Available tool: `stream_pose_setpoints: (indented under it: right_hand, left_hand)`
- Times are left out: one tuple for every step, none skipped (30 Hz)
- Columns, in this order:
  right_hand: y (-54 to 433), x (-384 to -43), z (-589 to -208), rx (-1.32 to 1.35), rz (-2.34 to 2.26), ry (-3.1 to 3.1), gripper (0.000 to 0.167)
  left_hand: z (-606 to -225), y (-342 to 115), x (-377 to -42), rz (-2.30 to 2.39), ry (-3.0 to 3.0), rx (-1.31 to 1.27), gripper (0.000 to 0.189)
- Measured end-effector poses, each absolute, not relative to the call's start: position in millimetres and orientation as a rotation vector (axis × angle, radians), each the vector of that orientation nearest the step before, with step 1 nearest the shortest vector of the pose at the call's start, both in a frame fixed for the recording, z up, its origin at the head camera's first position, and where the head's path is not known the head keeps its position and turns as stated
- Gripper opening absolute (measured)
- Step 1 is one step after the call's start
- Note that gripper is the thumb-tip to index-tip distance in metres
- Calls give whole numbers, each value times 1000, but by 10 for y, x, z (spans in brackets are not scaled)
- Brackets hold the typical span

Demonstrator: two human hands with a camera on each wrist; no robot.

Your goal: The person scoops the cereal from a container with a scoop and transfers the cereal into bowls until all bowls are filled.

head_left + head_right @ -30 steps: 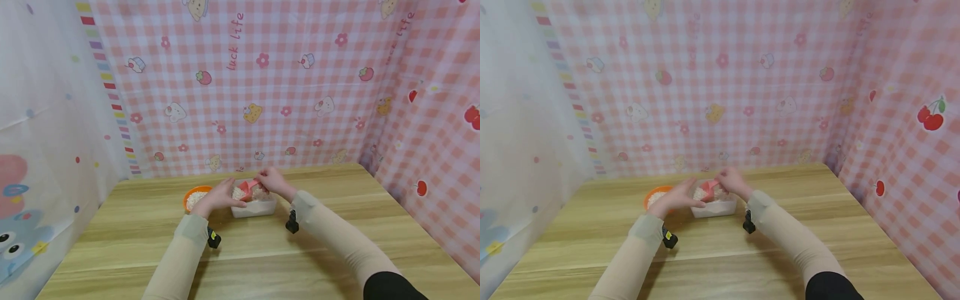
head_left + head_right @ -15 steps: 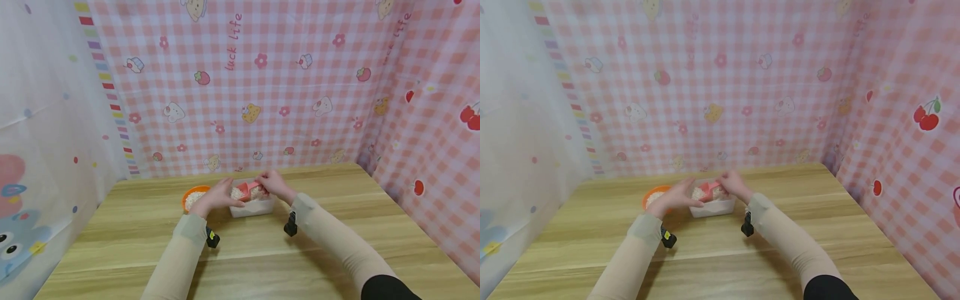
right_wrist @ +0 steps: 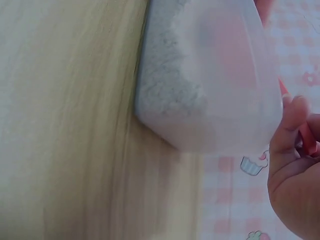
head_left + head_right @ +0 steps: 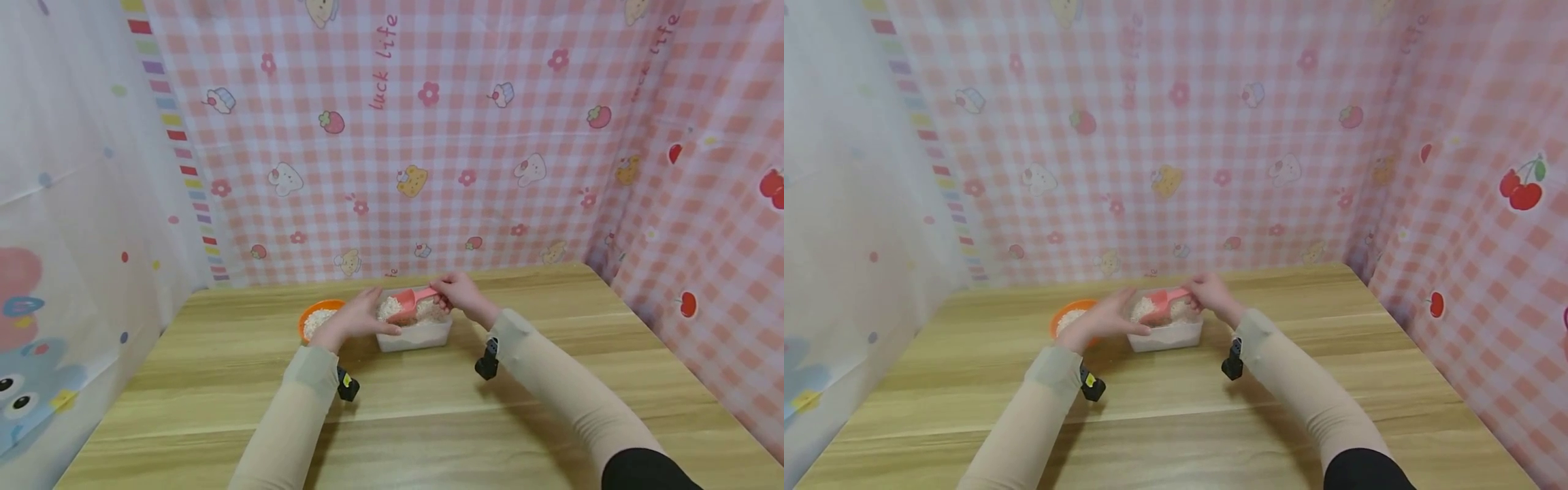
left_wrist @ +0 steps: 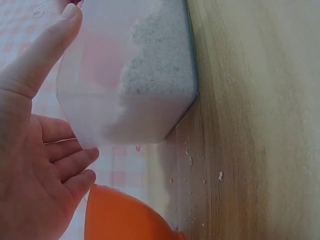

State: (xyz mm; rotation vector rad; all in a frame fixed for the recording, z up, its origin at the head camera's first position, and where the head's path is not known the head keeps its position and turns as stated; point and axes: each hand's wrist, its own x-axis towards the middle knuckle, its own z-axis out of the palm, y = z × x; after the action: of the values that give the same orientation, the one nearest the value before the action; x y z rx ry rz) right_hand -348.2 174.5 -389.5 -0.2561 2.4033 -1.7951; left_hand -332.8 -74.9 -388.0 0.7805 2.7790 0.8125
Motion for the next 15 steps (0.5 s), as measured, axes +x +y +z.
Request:
stream_pose_setpoints:
  right_hand:
    - [1755,-3481,-3896,-249,-1813,2384,29]
    - [1769,-3480,-3902,-243,-1829,2367,29]
    - [1778,-3483,-3909,-231,-1852,2347,29]
    - [1785,-3481,-3912,-216,-1872,2330,29]
    - [1793,-3479,-3912,-204,-1889,2317,29]
    - [1799,-3477,-3911,-190,-1907,2305,29]
    - [1805,-3478,-3911,-179,-1923,2297,29]
    - [1810,-3479,-3908,-177,-1937,2292,29]
    - [1813,-3481,-3902,-173,-1947,2287,29]
    - [1816,-3480,-3892,-174,-1956,2284,29]
    - [1821,-3484,-3884,-182,-1964,2280,28]
    - [1825,-3485,-3875,-187,-1971,2272,29]
    - [1825,-3460,-3837,-196,-1970,2265,29]
    - [1828,-3460,-3827,-202,-1972,2266,29]
    - [1832,-3460,-3818,-206,-1971,2267,29]
  left_hand:
    - [-3883,-751,-3328,811,2780,784,109]
    - [-3886,-755,-3327,811,2779,786,109]
    - [-3889,-758,-3325,811,2779,789,109]
    - [-3891,-762,-3322,810,2778,789,109]
    - [-3893,-764,-3322,811,2775,789,109]
    - [-3892,-766,-3319,817,2772,789,109]
    - [-3890,-768,-3318,821,2770,787,109]
    - [-3885,-767,-3319,831,2768,791,109]
    - [-3879,-767,-3320,837,2766,793,109]
    - [-3872,-766,-3323,840,2763,795,109]
    - [-3866,-764,-3328,843,2759,793,110]
    - [-3859,-763,-3332,845,2755,793,110]
    - [-3857,-762,-3339,844,2751,791,110]
    - [-3858,-763,-3345,849,2746,793,110]
    - [-3860,-765,-3348,848,2743,792,110]
